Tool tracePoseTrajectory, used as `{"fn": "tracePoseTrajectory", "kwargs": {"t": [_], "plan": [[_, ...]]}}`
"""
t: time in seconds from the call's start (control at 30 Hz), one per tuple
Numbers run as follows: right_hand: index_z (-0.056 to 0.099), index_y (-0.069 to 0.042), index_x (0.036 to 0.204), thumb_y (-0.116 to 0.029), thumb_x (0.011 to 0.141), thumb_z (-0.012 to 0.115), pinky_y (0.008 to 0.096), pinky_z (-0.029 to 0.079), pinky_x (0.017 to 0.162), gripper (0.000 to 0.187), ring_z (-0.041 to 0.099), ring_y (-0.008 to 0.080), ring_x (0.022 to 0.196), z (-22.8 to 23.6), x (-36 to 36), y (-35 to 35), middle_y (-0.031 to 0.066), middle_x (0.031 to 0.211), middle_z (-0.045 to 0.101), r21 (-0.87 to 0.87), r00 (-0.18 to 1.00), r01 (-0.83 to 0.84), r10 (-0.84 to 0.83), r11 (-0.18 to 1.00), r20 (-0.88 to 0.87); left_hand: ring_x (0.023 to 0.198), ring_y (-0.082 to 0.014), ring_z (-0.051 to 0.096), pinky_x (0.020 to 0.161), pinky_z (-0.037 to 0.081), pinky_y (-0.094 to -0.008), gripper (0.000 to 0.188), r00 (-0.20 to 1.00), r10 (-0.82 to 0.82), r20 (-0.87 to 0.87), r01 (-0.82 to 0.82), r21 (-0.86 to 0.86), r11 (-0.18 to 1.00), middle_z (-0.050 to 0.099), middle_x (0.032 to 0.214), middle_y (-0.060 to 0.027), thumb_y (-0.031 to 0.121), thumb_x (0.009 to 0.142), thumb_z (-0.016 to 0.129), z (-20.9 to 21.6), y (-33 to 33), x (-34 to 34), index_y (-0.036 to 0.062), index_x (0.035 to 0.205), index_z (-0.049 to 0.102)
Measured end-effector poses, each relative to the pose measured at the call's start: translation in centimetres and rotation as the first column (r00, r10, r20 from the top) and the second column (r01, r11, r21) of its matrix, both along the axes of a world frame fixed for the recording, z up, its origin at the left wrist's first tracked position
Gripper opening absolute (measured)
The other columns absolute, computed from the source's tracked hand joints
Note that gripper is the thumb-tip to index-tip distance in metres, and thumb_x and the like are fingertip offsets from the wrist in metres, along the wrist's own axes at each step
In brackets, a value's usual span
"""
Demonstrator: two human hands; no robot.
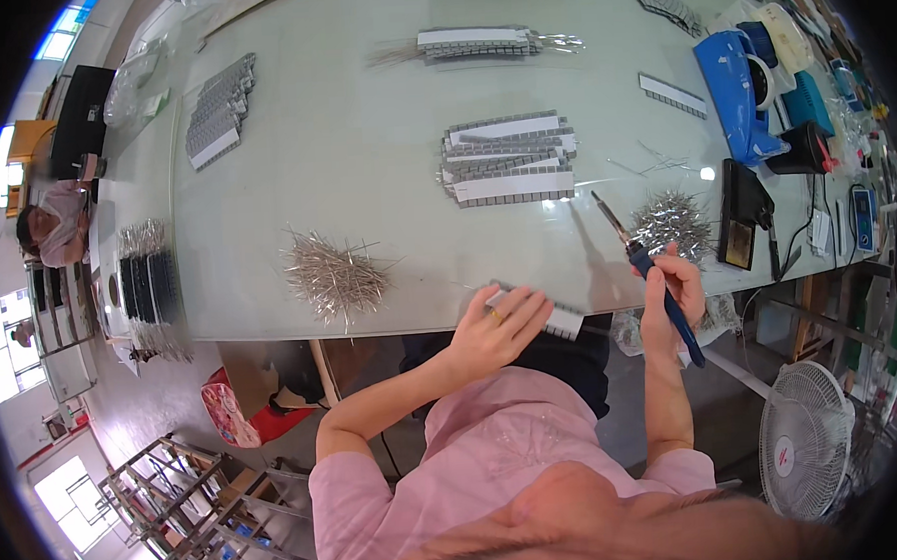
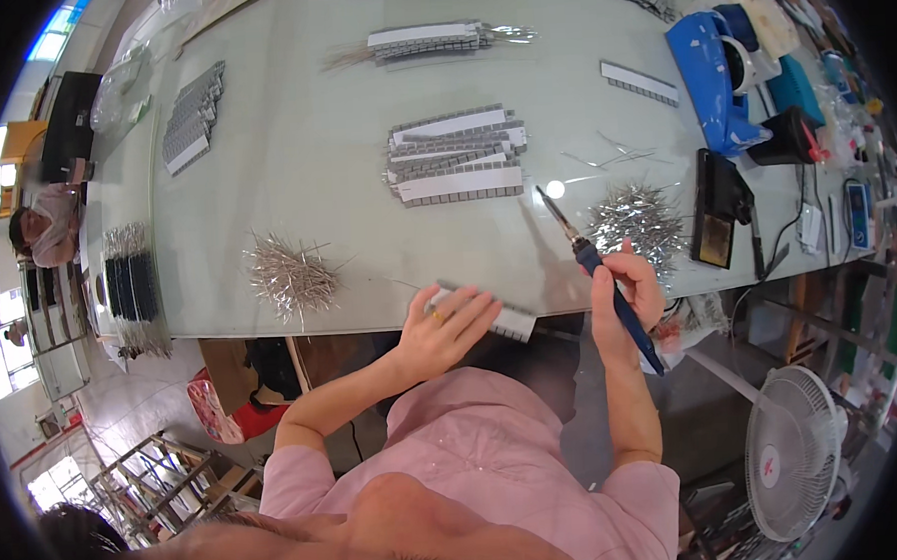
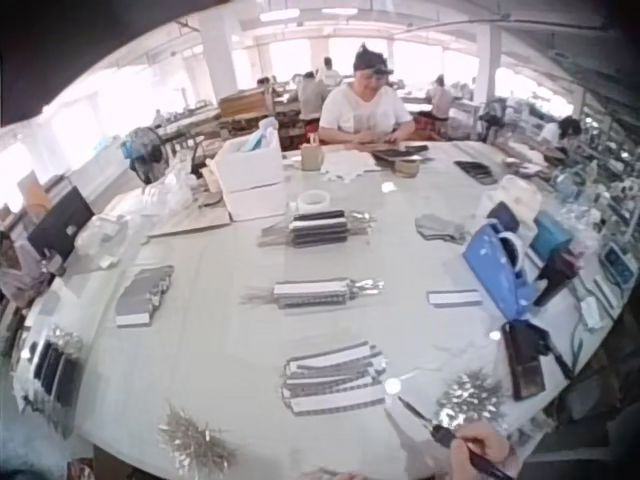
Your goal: The person solders components onto strips using a soldering iron and stacks the completed strips on the table by hand.
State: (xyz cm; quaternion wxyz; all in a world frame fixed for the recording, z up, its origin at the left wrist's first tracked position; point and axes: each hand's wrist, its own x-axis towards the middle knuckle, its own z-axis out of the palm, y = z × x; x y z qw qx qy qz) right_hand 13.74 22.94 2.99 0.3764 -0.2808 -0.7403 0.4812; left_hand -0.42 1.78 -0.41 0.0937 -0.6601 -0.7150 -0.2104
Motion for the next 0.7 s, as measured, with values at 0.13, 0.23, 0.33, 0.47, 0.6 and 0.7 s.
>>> {"fn": "tracePoseTrajectory", "kwargs": {"t": [0.13,0.23,0.33,0.47,0.6,0.7], "plan": [[0.055,0.0,0.097,0.0,0.091,0.059,0.0426,0.032,0.114,0.006,0.067,0.0146,0.081,-3.0,0.3,0.9,0.0077,0.088,0.065,-0.067,0.985,0.157,-0.16,0.985,-0.057,0.106,-0.0156,0.061,0.1,0.042,-0.0425,0.036,0.991,-0.12,0.065,0.122,-0.028,0.992,0.064,0.116,-0.0023,0.012,0.078,0.064,1.6,0.2,-0.4,0.0108,0.113,0.069],[0.056,0.0,0.102,0.0,0.091,0.059,0.0411,0.034,0.113,0.011,0.068,0.0165,0.082,-4.9,0.7,1.1,0.0077,0.091,0.064,-0.095,0.972,0.187,-0.199,0.978,-0.124,0.099,-0.018,0.064,0.096,0.045,-0.0421,0.037,0.996,-0.086,-0.01,0.086,0.07,0.994,0.066,0.112,-0.0033,0.007,0.076,0.064,5.1,2.2,-4.4,0.0082,0.113,0.068],[0.055,0.001,0.107,0.0,0.094,0.057,0.0302,0.05,0.092,0.014,0.066,0.0173,0.086,-5.6,0.8,1.3,0.0102,0.099,0.063,0.037,0.978,0.176,-0.17,0.984,-0.118,0.098,-0.0221,0.065,0.089,0.048,-0.0424,0.031,0.996,0.068,-0.049,-0.062,0.113,0.992,0.068,0.107,-0.0051,0.005,0.077,0.066,7.6,7.3,-12.1,0.0068,0.107,0.067],[0.054,0.001,0.106,-0.001,0.093,0.057,0.031,0.049,0.095,0.014,0.067,0.0174,0.086,-6.0,1.1,1.1,0.012,0.098,0.064,-0.078,0.973,0.202,-0.209,0.976,-0.096,0.101,-0.0235,0.063,0.087,0.049,-0.0397,0.026,0.959,0.177,-0.222,-0.116,0.265,0.957,0.068,0.104,-0.0057,0.008,0.081,0.064,6.8,15.0,-22.2,0.007,0.107,0.065],[0.056,0.002,0.102,0.001,0.089,0.061,0.0332,0.045,0.099,0.013,0.065,0.0142,0.077,-5.7,0.6,0.8,0.0089,0.089,0.064,-0.007,0.965,0.237,-0.236,0.971,-0.114,0.102,-0.0229,0.063,0.089,0.048,-0.0395,0.024,0.952,0.147,-0.27,-0.087,0.22,0.972,0.067,0.104,-0.0058,0.009,0.083,0.064,3.0,18.5,-27.4,0.0067,0.107,0.065],[0.059,0.002,0.099,0.001,0.086,0.066,0.0278,0.051,0.089,0.014,0.061,0.0108,0.072,-5.1,0.7,0.9,0.0062,0.083,0.062,0.074,0.962,0.261,-0.253,0.963,-0.102,0.105,-0.0237,0.062,0.092,0.048,-0.0391,0.026,0.946,0.129,-0.298,-0.108,0.085,0.99,0.067,0.109,-0.0068,0.012,0.085,0.064,2.2,18.4,-27.7,0.0066,0.111,0.064]]}}
